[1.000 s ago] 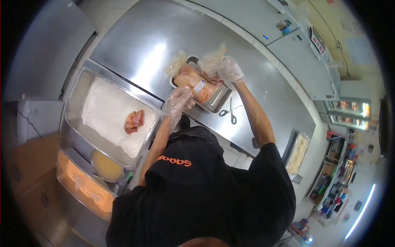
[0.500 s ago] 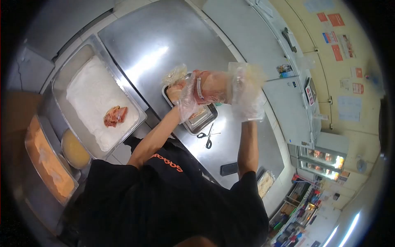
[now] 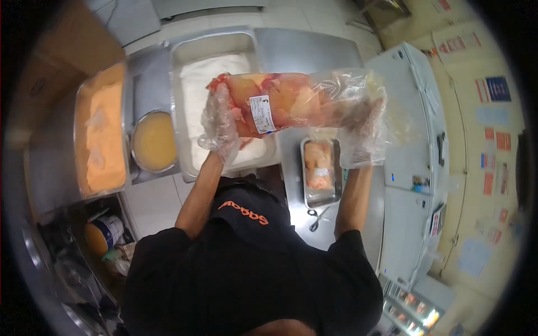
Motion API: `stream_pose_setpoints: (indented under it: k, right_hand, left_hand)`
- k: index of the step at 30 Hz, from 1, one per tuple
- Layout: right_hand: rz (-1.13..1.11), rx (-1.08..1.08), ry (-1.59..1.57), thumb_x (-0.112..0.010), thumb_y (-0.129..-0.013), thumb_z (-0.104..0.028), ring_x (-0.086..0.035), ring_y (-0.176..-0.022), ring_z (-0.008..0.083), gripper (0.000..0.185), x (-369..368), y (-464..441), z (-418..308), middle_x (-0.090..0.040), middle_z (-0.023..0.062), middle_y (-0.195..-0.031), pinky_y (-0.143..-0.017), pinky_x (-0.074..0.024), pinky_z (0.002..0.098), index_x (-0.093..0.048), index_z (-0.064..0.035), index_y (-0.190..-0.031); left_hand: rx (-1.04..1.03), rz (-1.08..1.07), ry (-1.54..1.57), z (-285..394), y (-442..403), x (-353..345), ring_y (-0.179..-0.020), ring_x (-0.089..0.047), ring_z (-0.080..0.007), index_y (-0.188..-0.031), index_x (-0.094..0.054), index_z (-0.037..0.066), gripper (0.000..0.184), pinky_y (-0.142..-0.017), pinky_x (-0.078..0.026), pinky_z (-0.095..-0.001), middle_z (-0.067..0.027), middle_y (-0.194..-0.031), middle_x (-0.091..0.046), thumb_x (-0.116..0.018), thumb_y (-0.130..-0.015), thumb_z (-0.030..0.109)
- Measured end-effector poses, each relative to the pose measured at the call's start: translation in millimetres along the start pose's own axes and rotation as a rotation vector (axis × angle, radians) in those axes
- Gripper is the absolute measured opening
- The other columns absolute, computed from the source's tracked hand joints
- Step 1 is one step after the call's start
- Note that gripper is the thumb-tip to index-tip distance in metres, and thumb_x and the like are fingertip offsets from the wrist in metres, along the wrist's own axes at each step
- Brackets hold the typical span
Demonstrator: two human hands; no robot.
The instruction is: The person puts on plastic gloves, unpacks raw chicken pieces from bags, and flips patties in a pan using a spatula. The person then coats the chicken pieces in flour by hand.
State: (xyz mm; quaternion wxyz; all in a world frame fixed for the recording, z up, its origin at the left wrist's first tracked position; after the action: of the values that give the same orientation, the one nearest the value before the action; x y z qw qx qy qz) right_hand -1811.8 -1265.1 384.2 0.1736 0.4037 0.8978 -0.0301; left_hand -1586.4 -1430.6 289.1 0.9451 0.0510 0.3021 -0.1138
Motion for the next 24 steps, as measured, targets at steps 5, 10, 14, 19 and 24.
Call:
stream_pose_setpoints:
  k: [5,10,14,19,24]
  right_hand:
    - [-0.262,-0.057,-0.340,-0.054,-0.094,-0.035,-0.057,-0.110,0.0259,0.049,-77,-14,68,-0.059,0.0136,-0.120,-0.099,-0.0424,0.0384,-0.050,0.0008,-0.127]
    - [-0.802,0.155,0.788,-0.058,-0.089,-0.020,-0.058,-0.107,0.0266,0.033,-121,-12,64,-0.064,0.0155,-0.111,-0.099,-0.0424,0.0375,-0.060,-0.0010,-0.115]
    - [-1.057,0.543,1.277,-0.060,-0.087,-0.018,-0.061,-0.100,0.0253,0.029,-192,-4,47,-0.064,0.0114,-0.108,-0.095,-0.0457,0.0358,-0.062,-0.0074,-0.114]
    - [-1.365,0.005,1.313,-0.070,-0.079,-0.014,-0.061,-0.093,0.0167,0.027,-221,-5,77,-0.065,0.0057,-0.100,-0.086,-0.0494,0.0294,-0.062,-0.0096,-0.105]
    - [-1.247,-0.088,0.988,-0.071,-0.077,-0.024,-0.064,-0.070,0.0181,0.038,-201,18,103,-0.066,0.0098,-0.084,-0.061,-0.0534,0.0319,-0.061,-0.0089,-0.110]
  left_hand:
    - [-0.116,0.122,-0.450,95,-23,59,-0.104,-0.053,-0.0144,-0.121,-0.055,0.006,0.041,-0.092,-0.043,-0.0291,-0.0051,-0.114,-0.057,-0.053,-0.096,0.038]
    - [0.081,0.026,0.099,91,-58,121,-0.112,-0.052,-0.0172,-0.131,-0.045,0.009,0.043,-0.095,-0.043,-0.0317,-0.0068,-0.123,-0.053,-0.051,-0.096,0.034]
    - [0.055,0.001,0.034,27,-53,187,-0.118,-0.048,-0.0193,-0.135,-0.041,0.007,0.054,-0.101,-0.039,-0.0329,-0.0082,-0.130,-0.049,-0.055,-0.092,0.037]
    - [-0.122,-0.167,-0.322,-86,-41,280,-0.125,-0.043,-0.0218,-0.139,-0.035,0.004,0.068,-0.107,-0.034,-0.0344,-0.0100,-0.138,-0.044,-0.060,-0.087,0.040]
    - [0.017,-0.089,0.181,-111,-27,272,-0.128,-0.041,-0.0229,-0.142,-0.032,0.007,0.067,-0.107,-0.035,-0.0370,-0.0099,-0.141,-0.040,-0.047,-0.092,0.049]
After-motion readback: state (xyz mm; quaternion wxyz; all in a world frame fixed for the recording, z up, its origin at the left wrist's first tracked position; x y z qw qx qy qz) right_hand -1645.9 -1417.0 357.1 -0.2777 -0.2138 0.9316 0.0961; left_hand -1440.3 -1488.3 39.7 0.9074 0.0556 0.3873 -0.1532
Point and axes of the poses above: each hand's wrist, its own y-axis away from the middle knuckle, its own x-axis out of the back of the hand, z = x × y, the point moved 5 cm from there along -y, towards the middle knuckle
